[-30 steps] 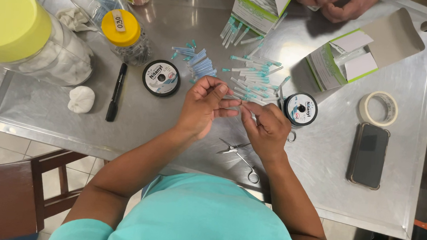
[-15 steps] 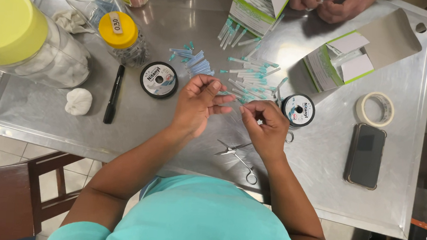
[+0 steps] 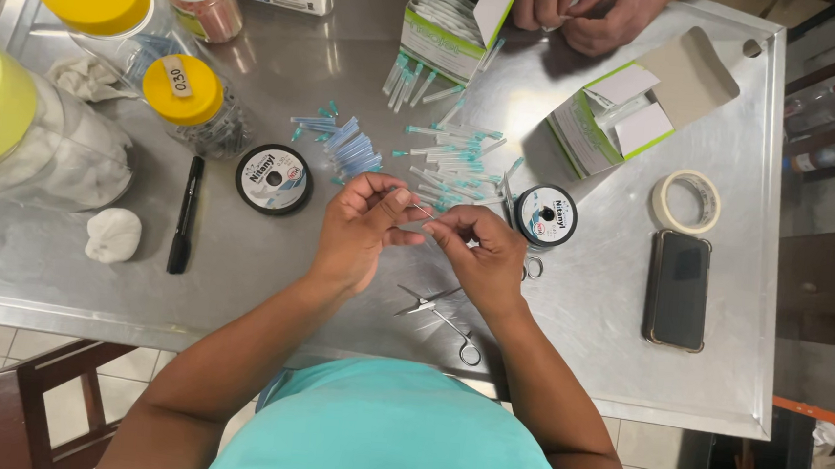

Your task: The person handles cotton, syringes, and a spool of medical tubing on a metal table. They use scissors to cut a length of tubing and then thread the tubing through the barrel of a syringe. The person repeats this process with additional syringes and tubing pieces.

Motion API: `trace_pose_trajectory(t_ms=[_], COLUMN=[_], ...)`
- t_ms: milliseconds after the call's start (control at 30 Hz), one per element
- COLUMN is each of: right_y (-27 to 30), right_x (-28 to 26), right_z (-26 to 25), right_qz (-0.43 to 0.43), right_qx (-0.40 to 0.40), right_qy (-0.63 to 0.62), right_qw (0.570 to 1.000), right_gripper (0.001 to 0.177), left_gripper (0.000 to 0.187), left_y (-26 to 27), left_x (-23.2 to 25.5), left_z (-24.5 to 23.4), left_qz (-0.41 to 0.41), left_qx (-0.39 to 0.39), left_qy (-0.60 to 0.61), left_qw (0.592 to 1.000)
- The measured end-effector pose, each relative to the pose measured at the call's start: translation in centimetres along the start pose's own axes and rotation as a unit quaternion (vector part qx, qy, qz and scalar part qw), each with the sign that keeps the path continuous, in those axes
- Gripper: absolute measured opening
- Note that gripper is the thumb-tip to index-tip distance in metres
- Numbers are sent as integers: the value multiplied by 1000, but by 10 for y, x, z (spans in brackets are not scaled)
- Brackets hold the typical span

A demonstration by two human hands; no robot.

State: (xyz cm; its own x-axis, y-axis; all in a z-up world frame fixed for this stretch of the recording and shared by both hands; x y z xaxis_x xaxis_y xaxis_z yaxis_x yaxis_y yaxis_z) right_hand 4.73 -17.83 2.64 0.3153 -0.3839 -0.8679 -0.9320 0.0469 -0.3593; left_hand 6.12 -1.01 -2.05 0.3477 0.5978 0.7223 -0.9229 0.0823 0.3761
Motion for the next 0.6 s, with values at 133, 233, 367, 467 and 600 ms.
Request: trace_pose_trajectory(t_ms=[133, 233, 367, 467, 600], right_y=[-6, -4, -5, -3, -5], right_x=[-17, -14, -15, -10, -10], right_z=[-2, -3, -4, -3, -3], right_qz=[-64, -82, -83, -64, -47], right_qx=[-13, -1, -6, -10, -23], right_qy=[-41, -26, 9, 20, 16], right_qw=[997, 996, 997, 998, 999], right_gripper=[23, 14, 13, 13, 13], left_gripper=[19, 20, 20, 23, 24], left_y=[0, -2, -4, -3, -5], left_x=[10, 11, 9, 7, 7], left_z=[-2, -5, -5, -5, -6], left_qz=[17, 18, 21, 27, 52], left_qx=[6, 12, 10, 13, 21], left_qy=[6, 13, 4, -5, -25], left_qw=[1000, 1000, 1000, 1000, 998])
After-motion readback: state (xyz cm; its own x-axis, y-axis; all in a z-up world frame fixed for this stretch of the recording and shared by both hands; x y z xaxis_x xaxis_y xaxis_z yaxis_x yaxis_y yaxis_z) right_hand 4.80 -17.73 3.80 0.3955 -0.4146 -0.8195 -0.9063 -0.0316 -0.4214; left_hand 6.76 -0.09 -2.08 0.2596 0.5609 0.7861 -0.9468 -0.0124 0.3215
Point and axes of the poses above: each hand's wrist, its own y-axis away from the middle knuckle, its own z-axis out of the palm, x = y × z, the point moved 7 cm from there along -y, towards the middle knuckle, and after that the axes turned 5 degrees about -z, right-handed, at the moved point
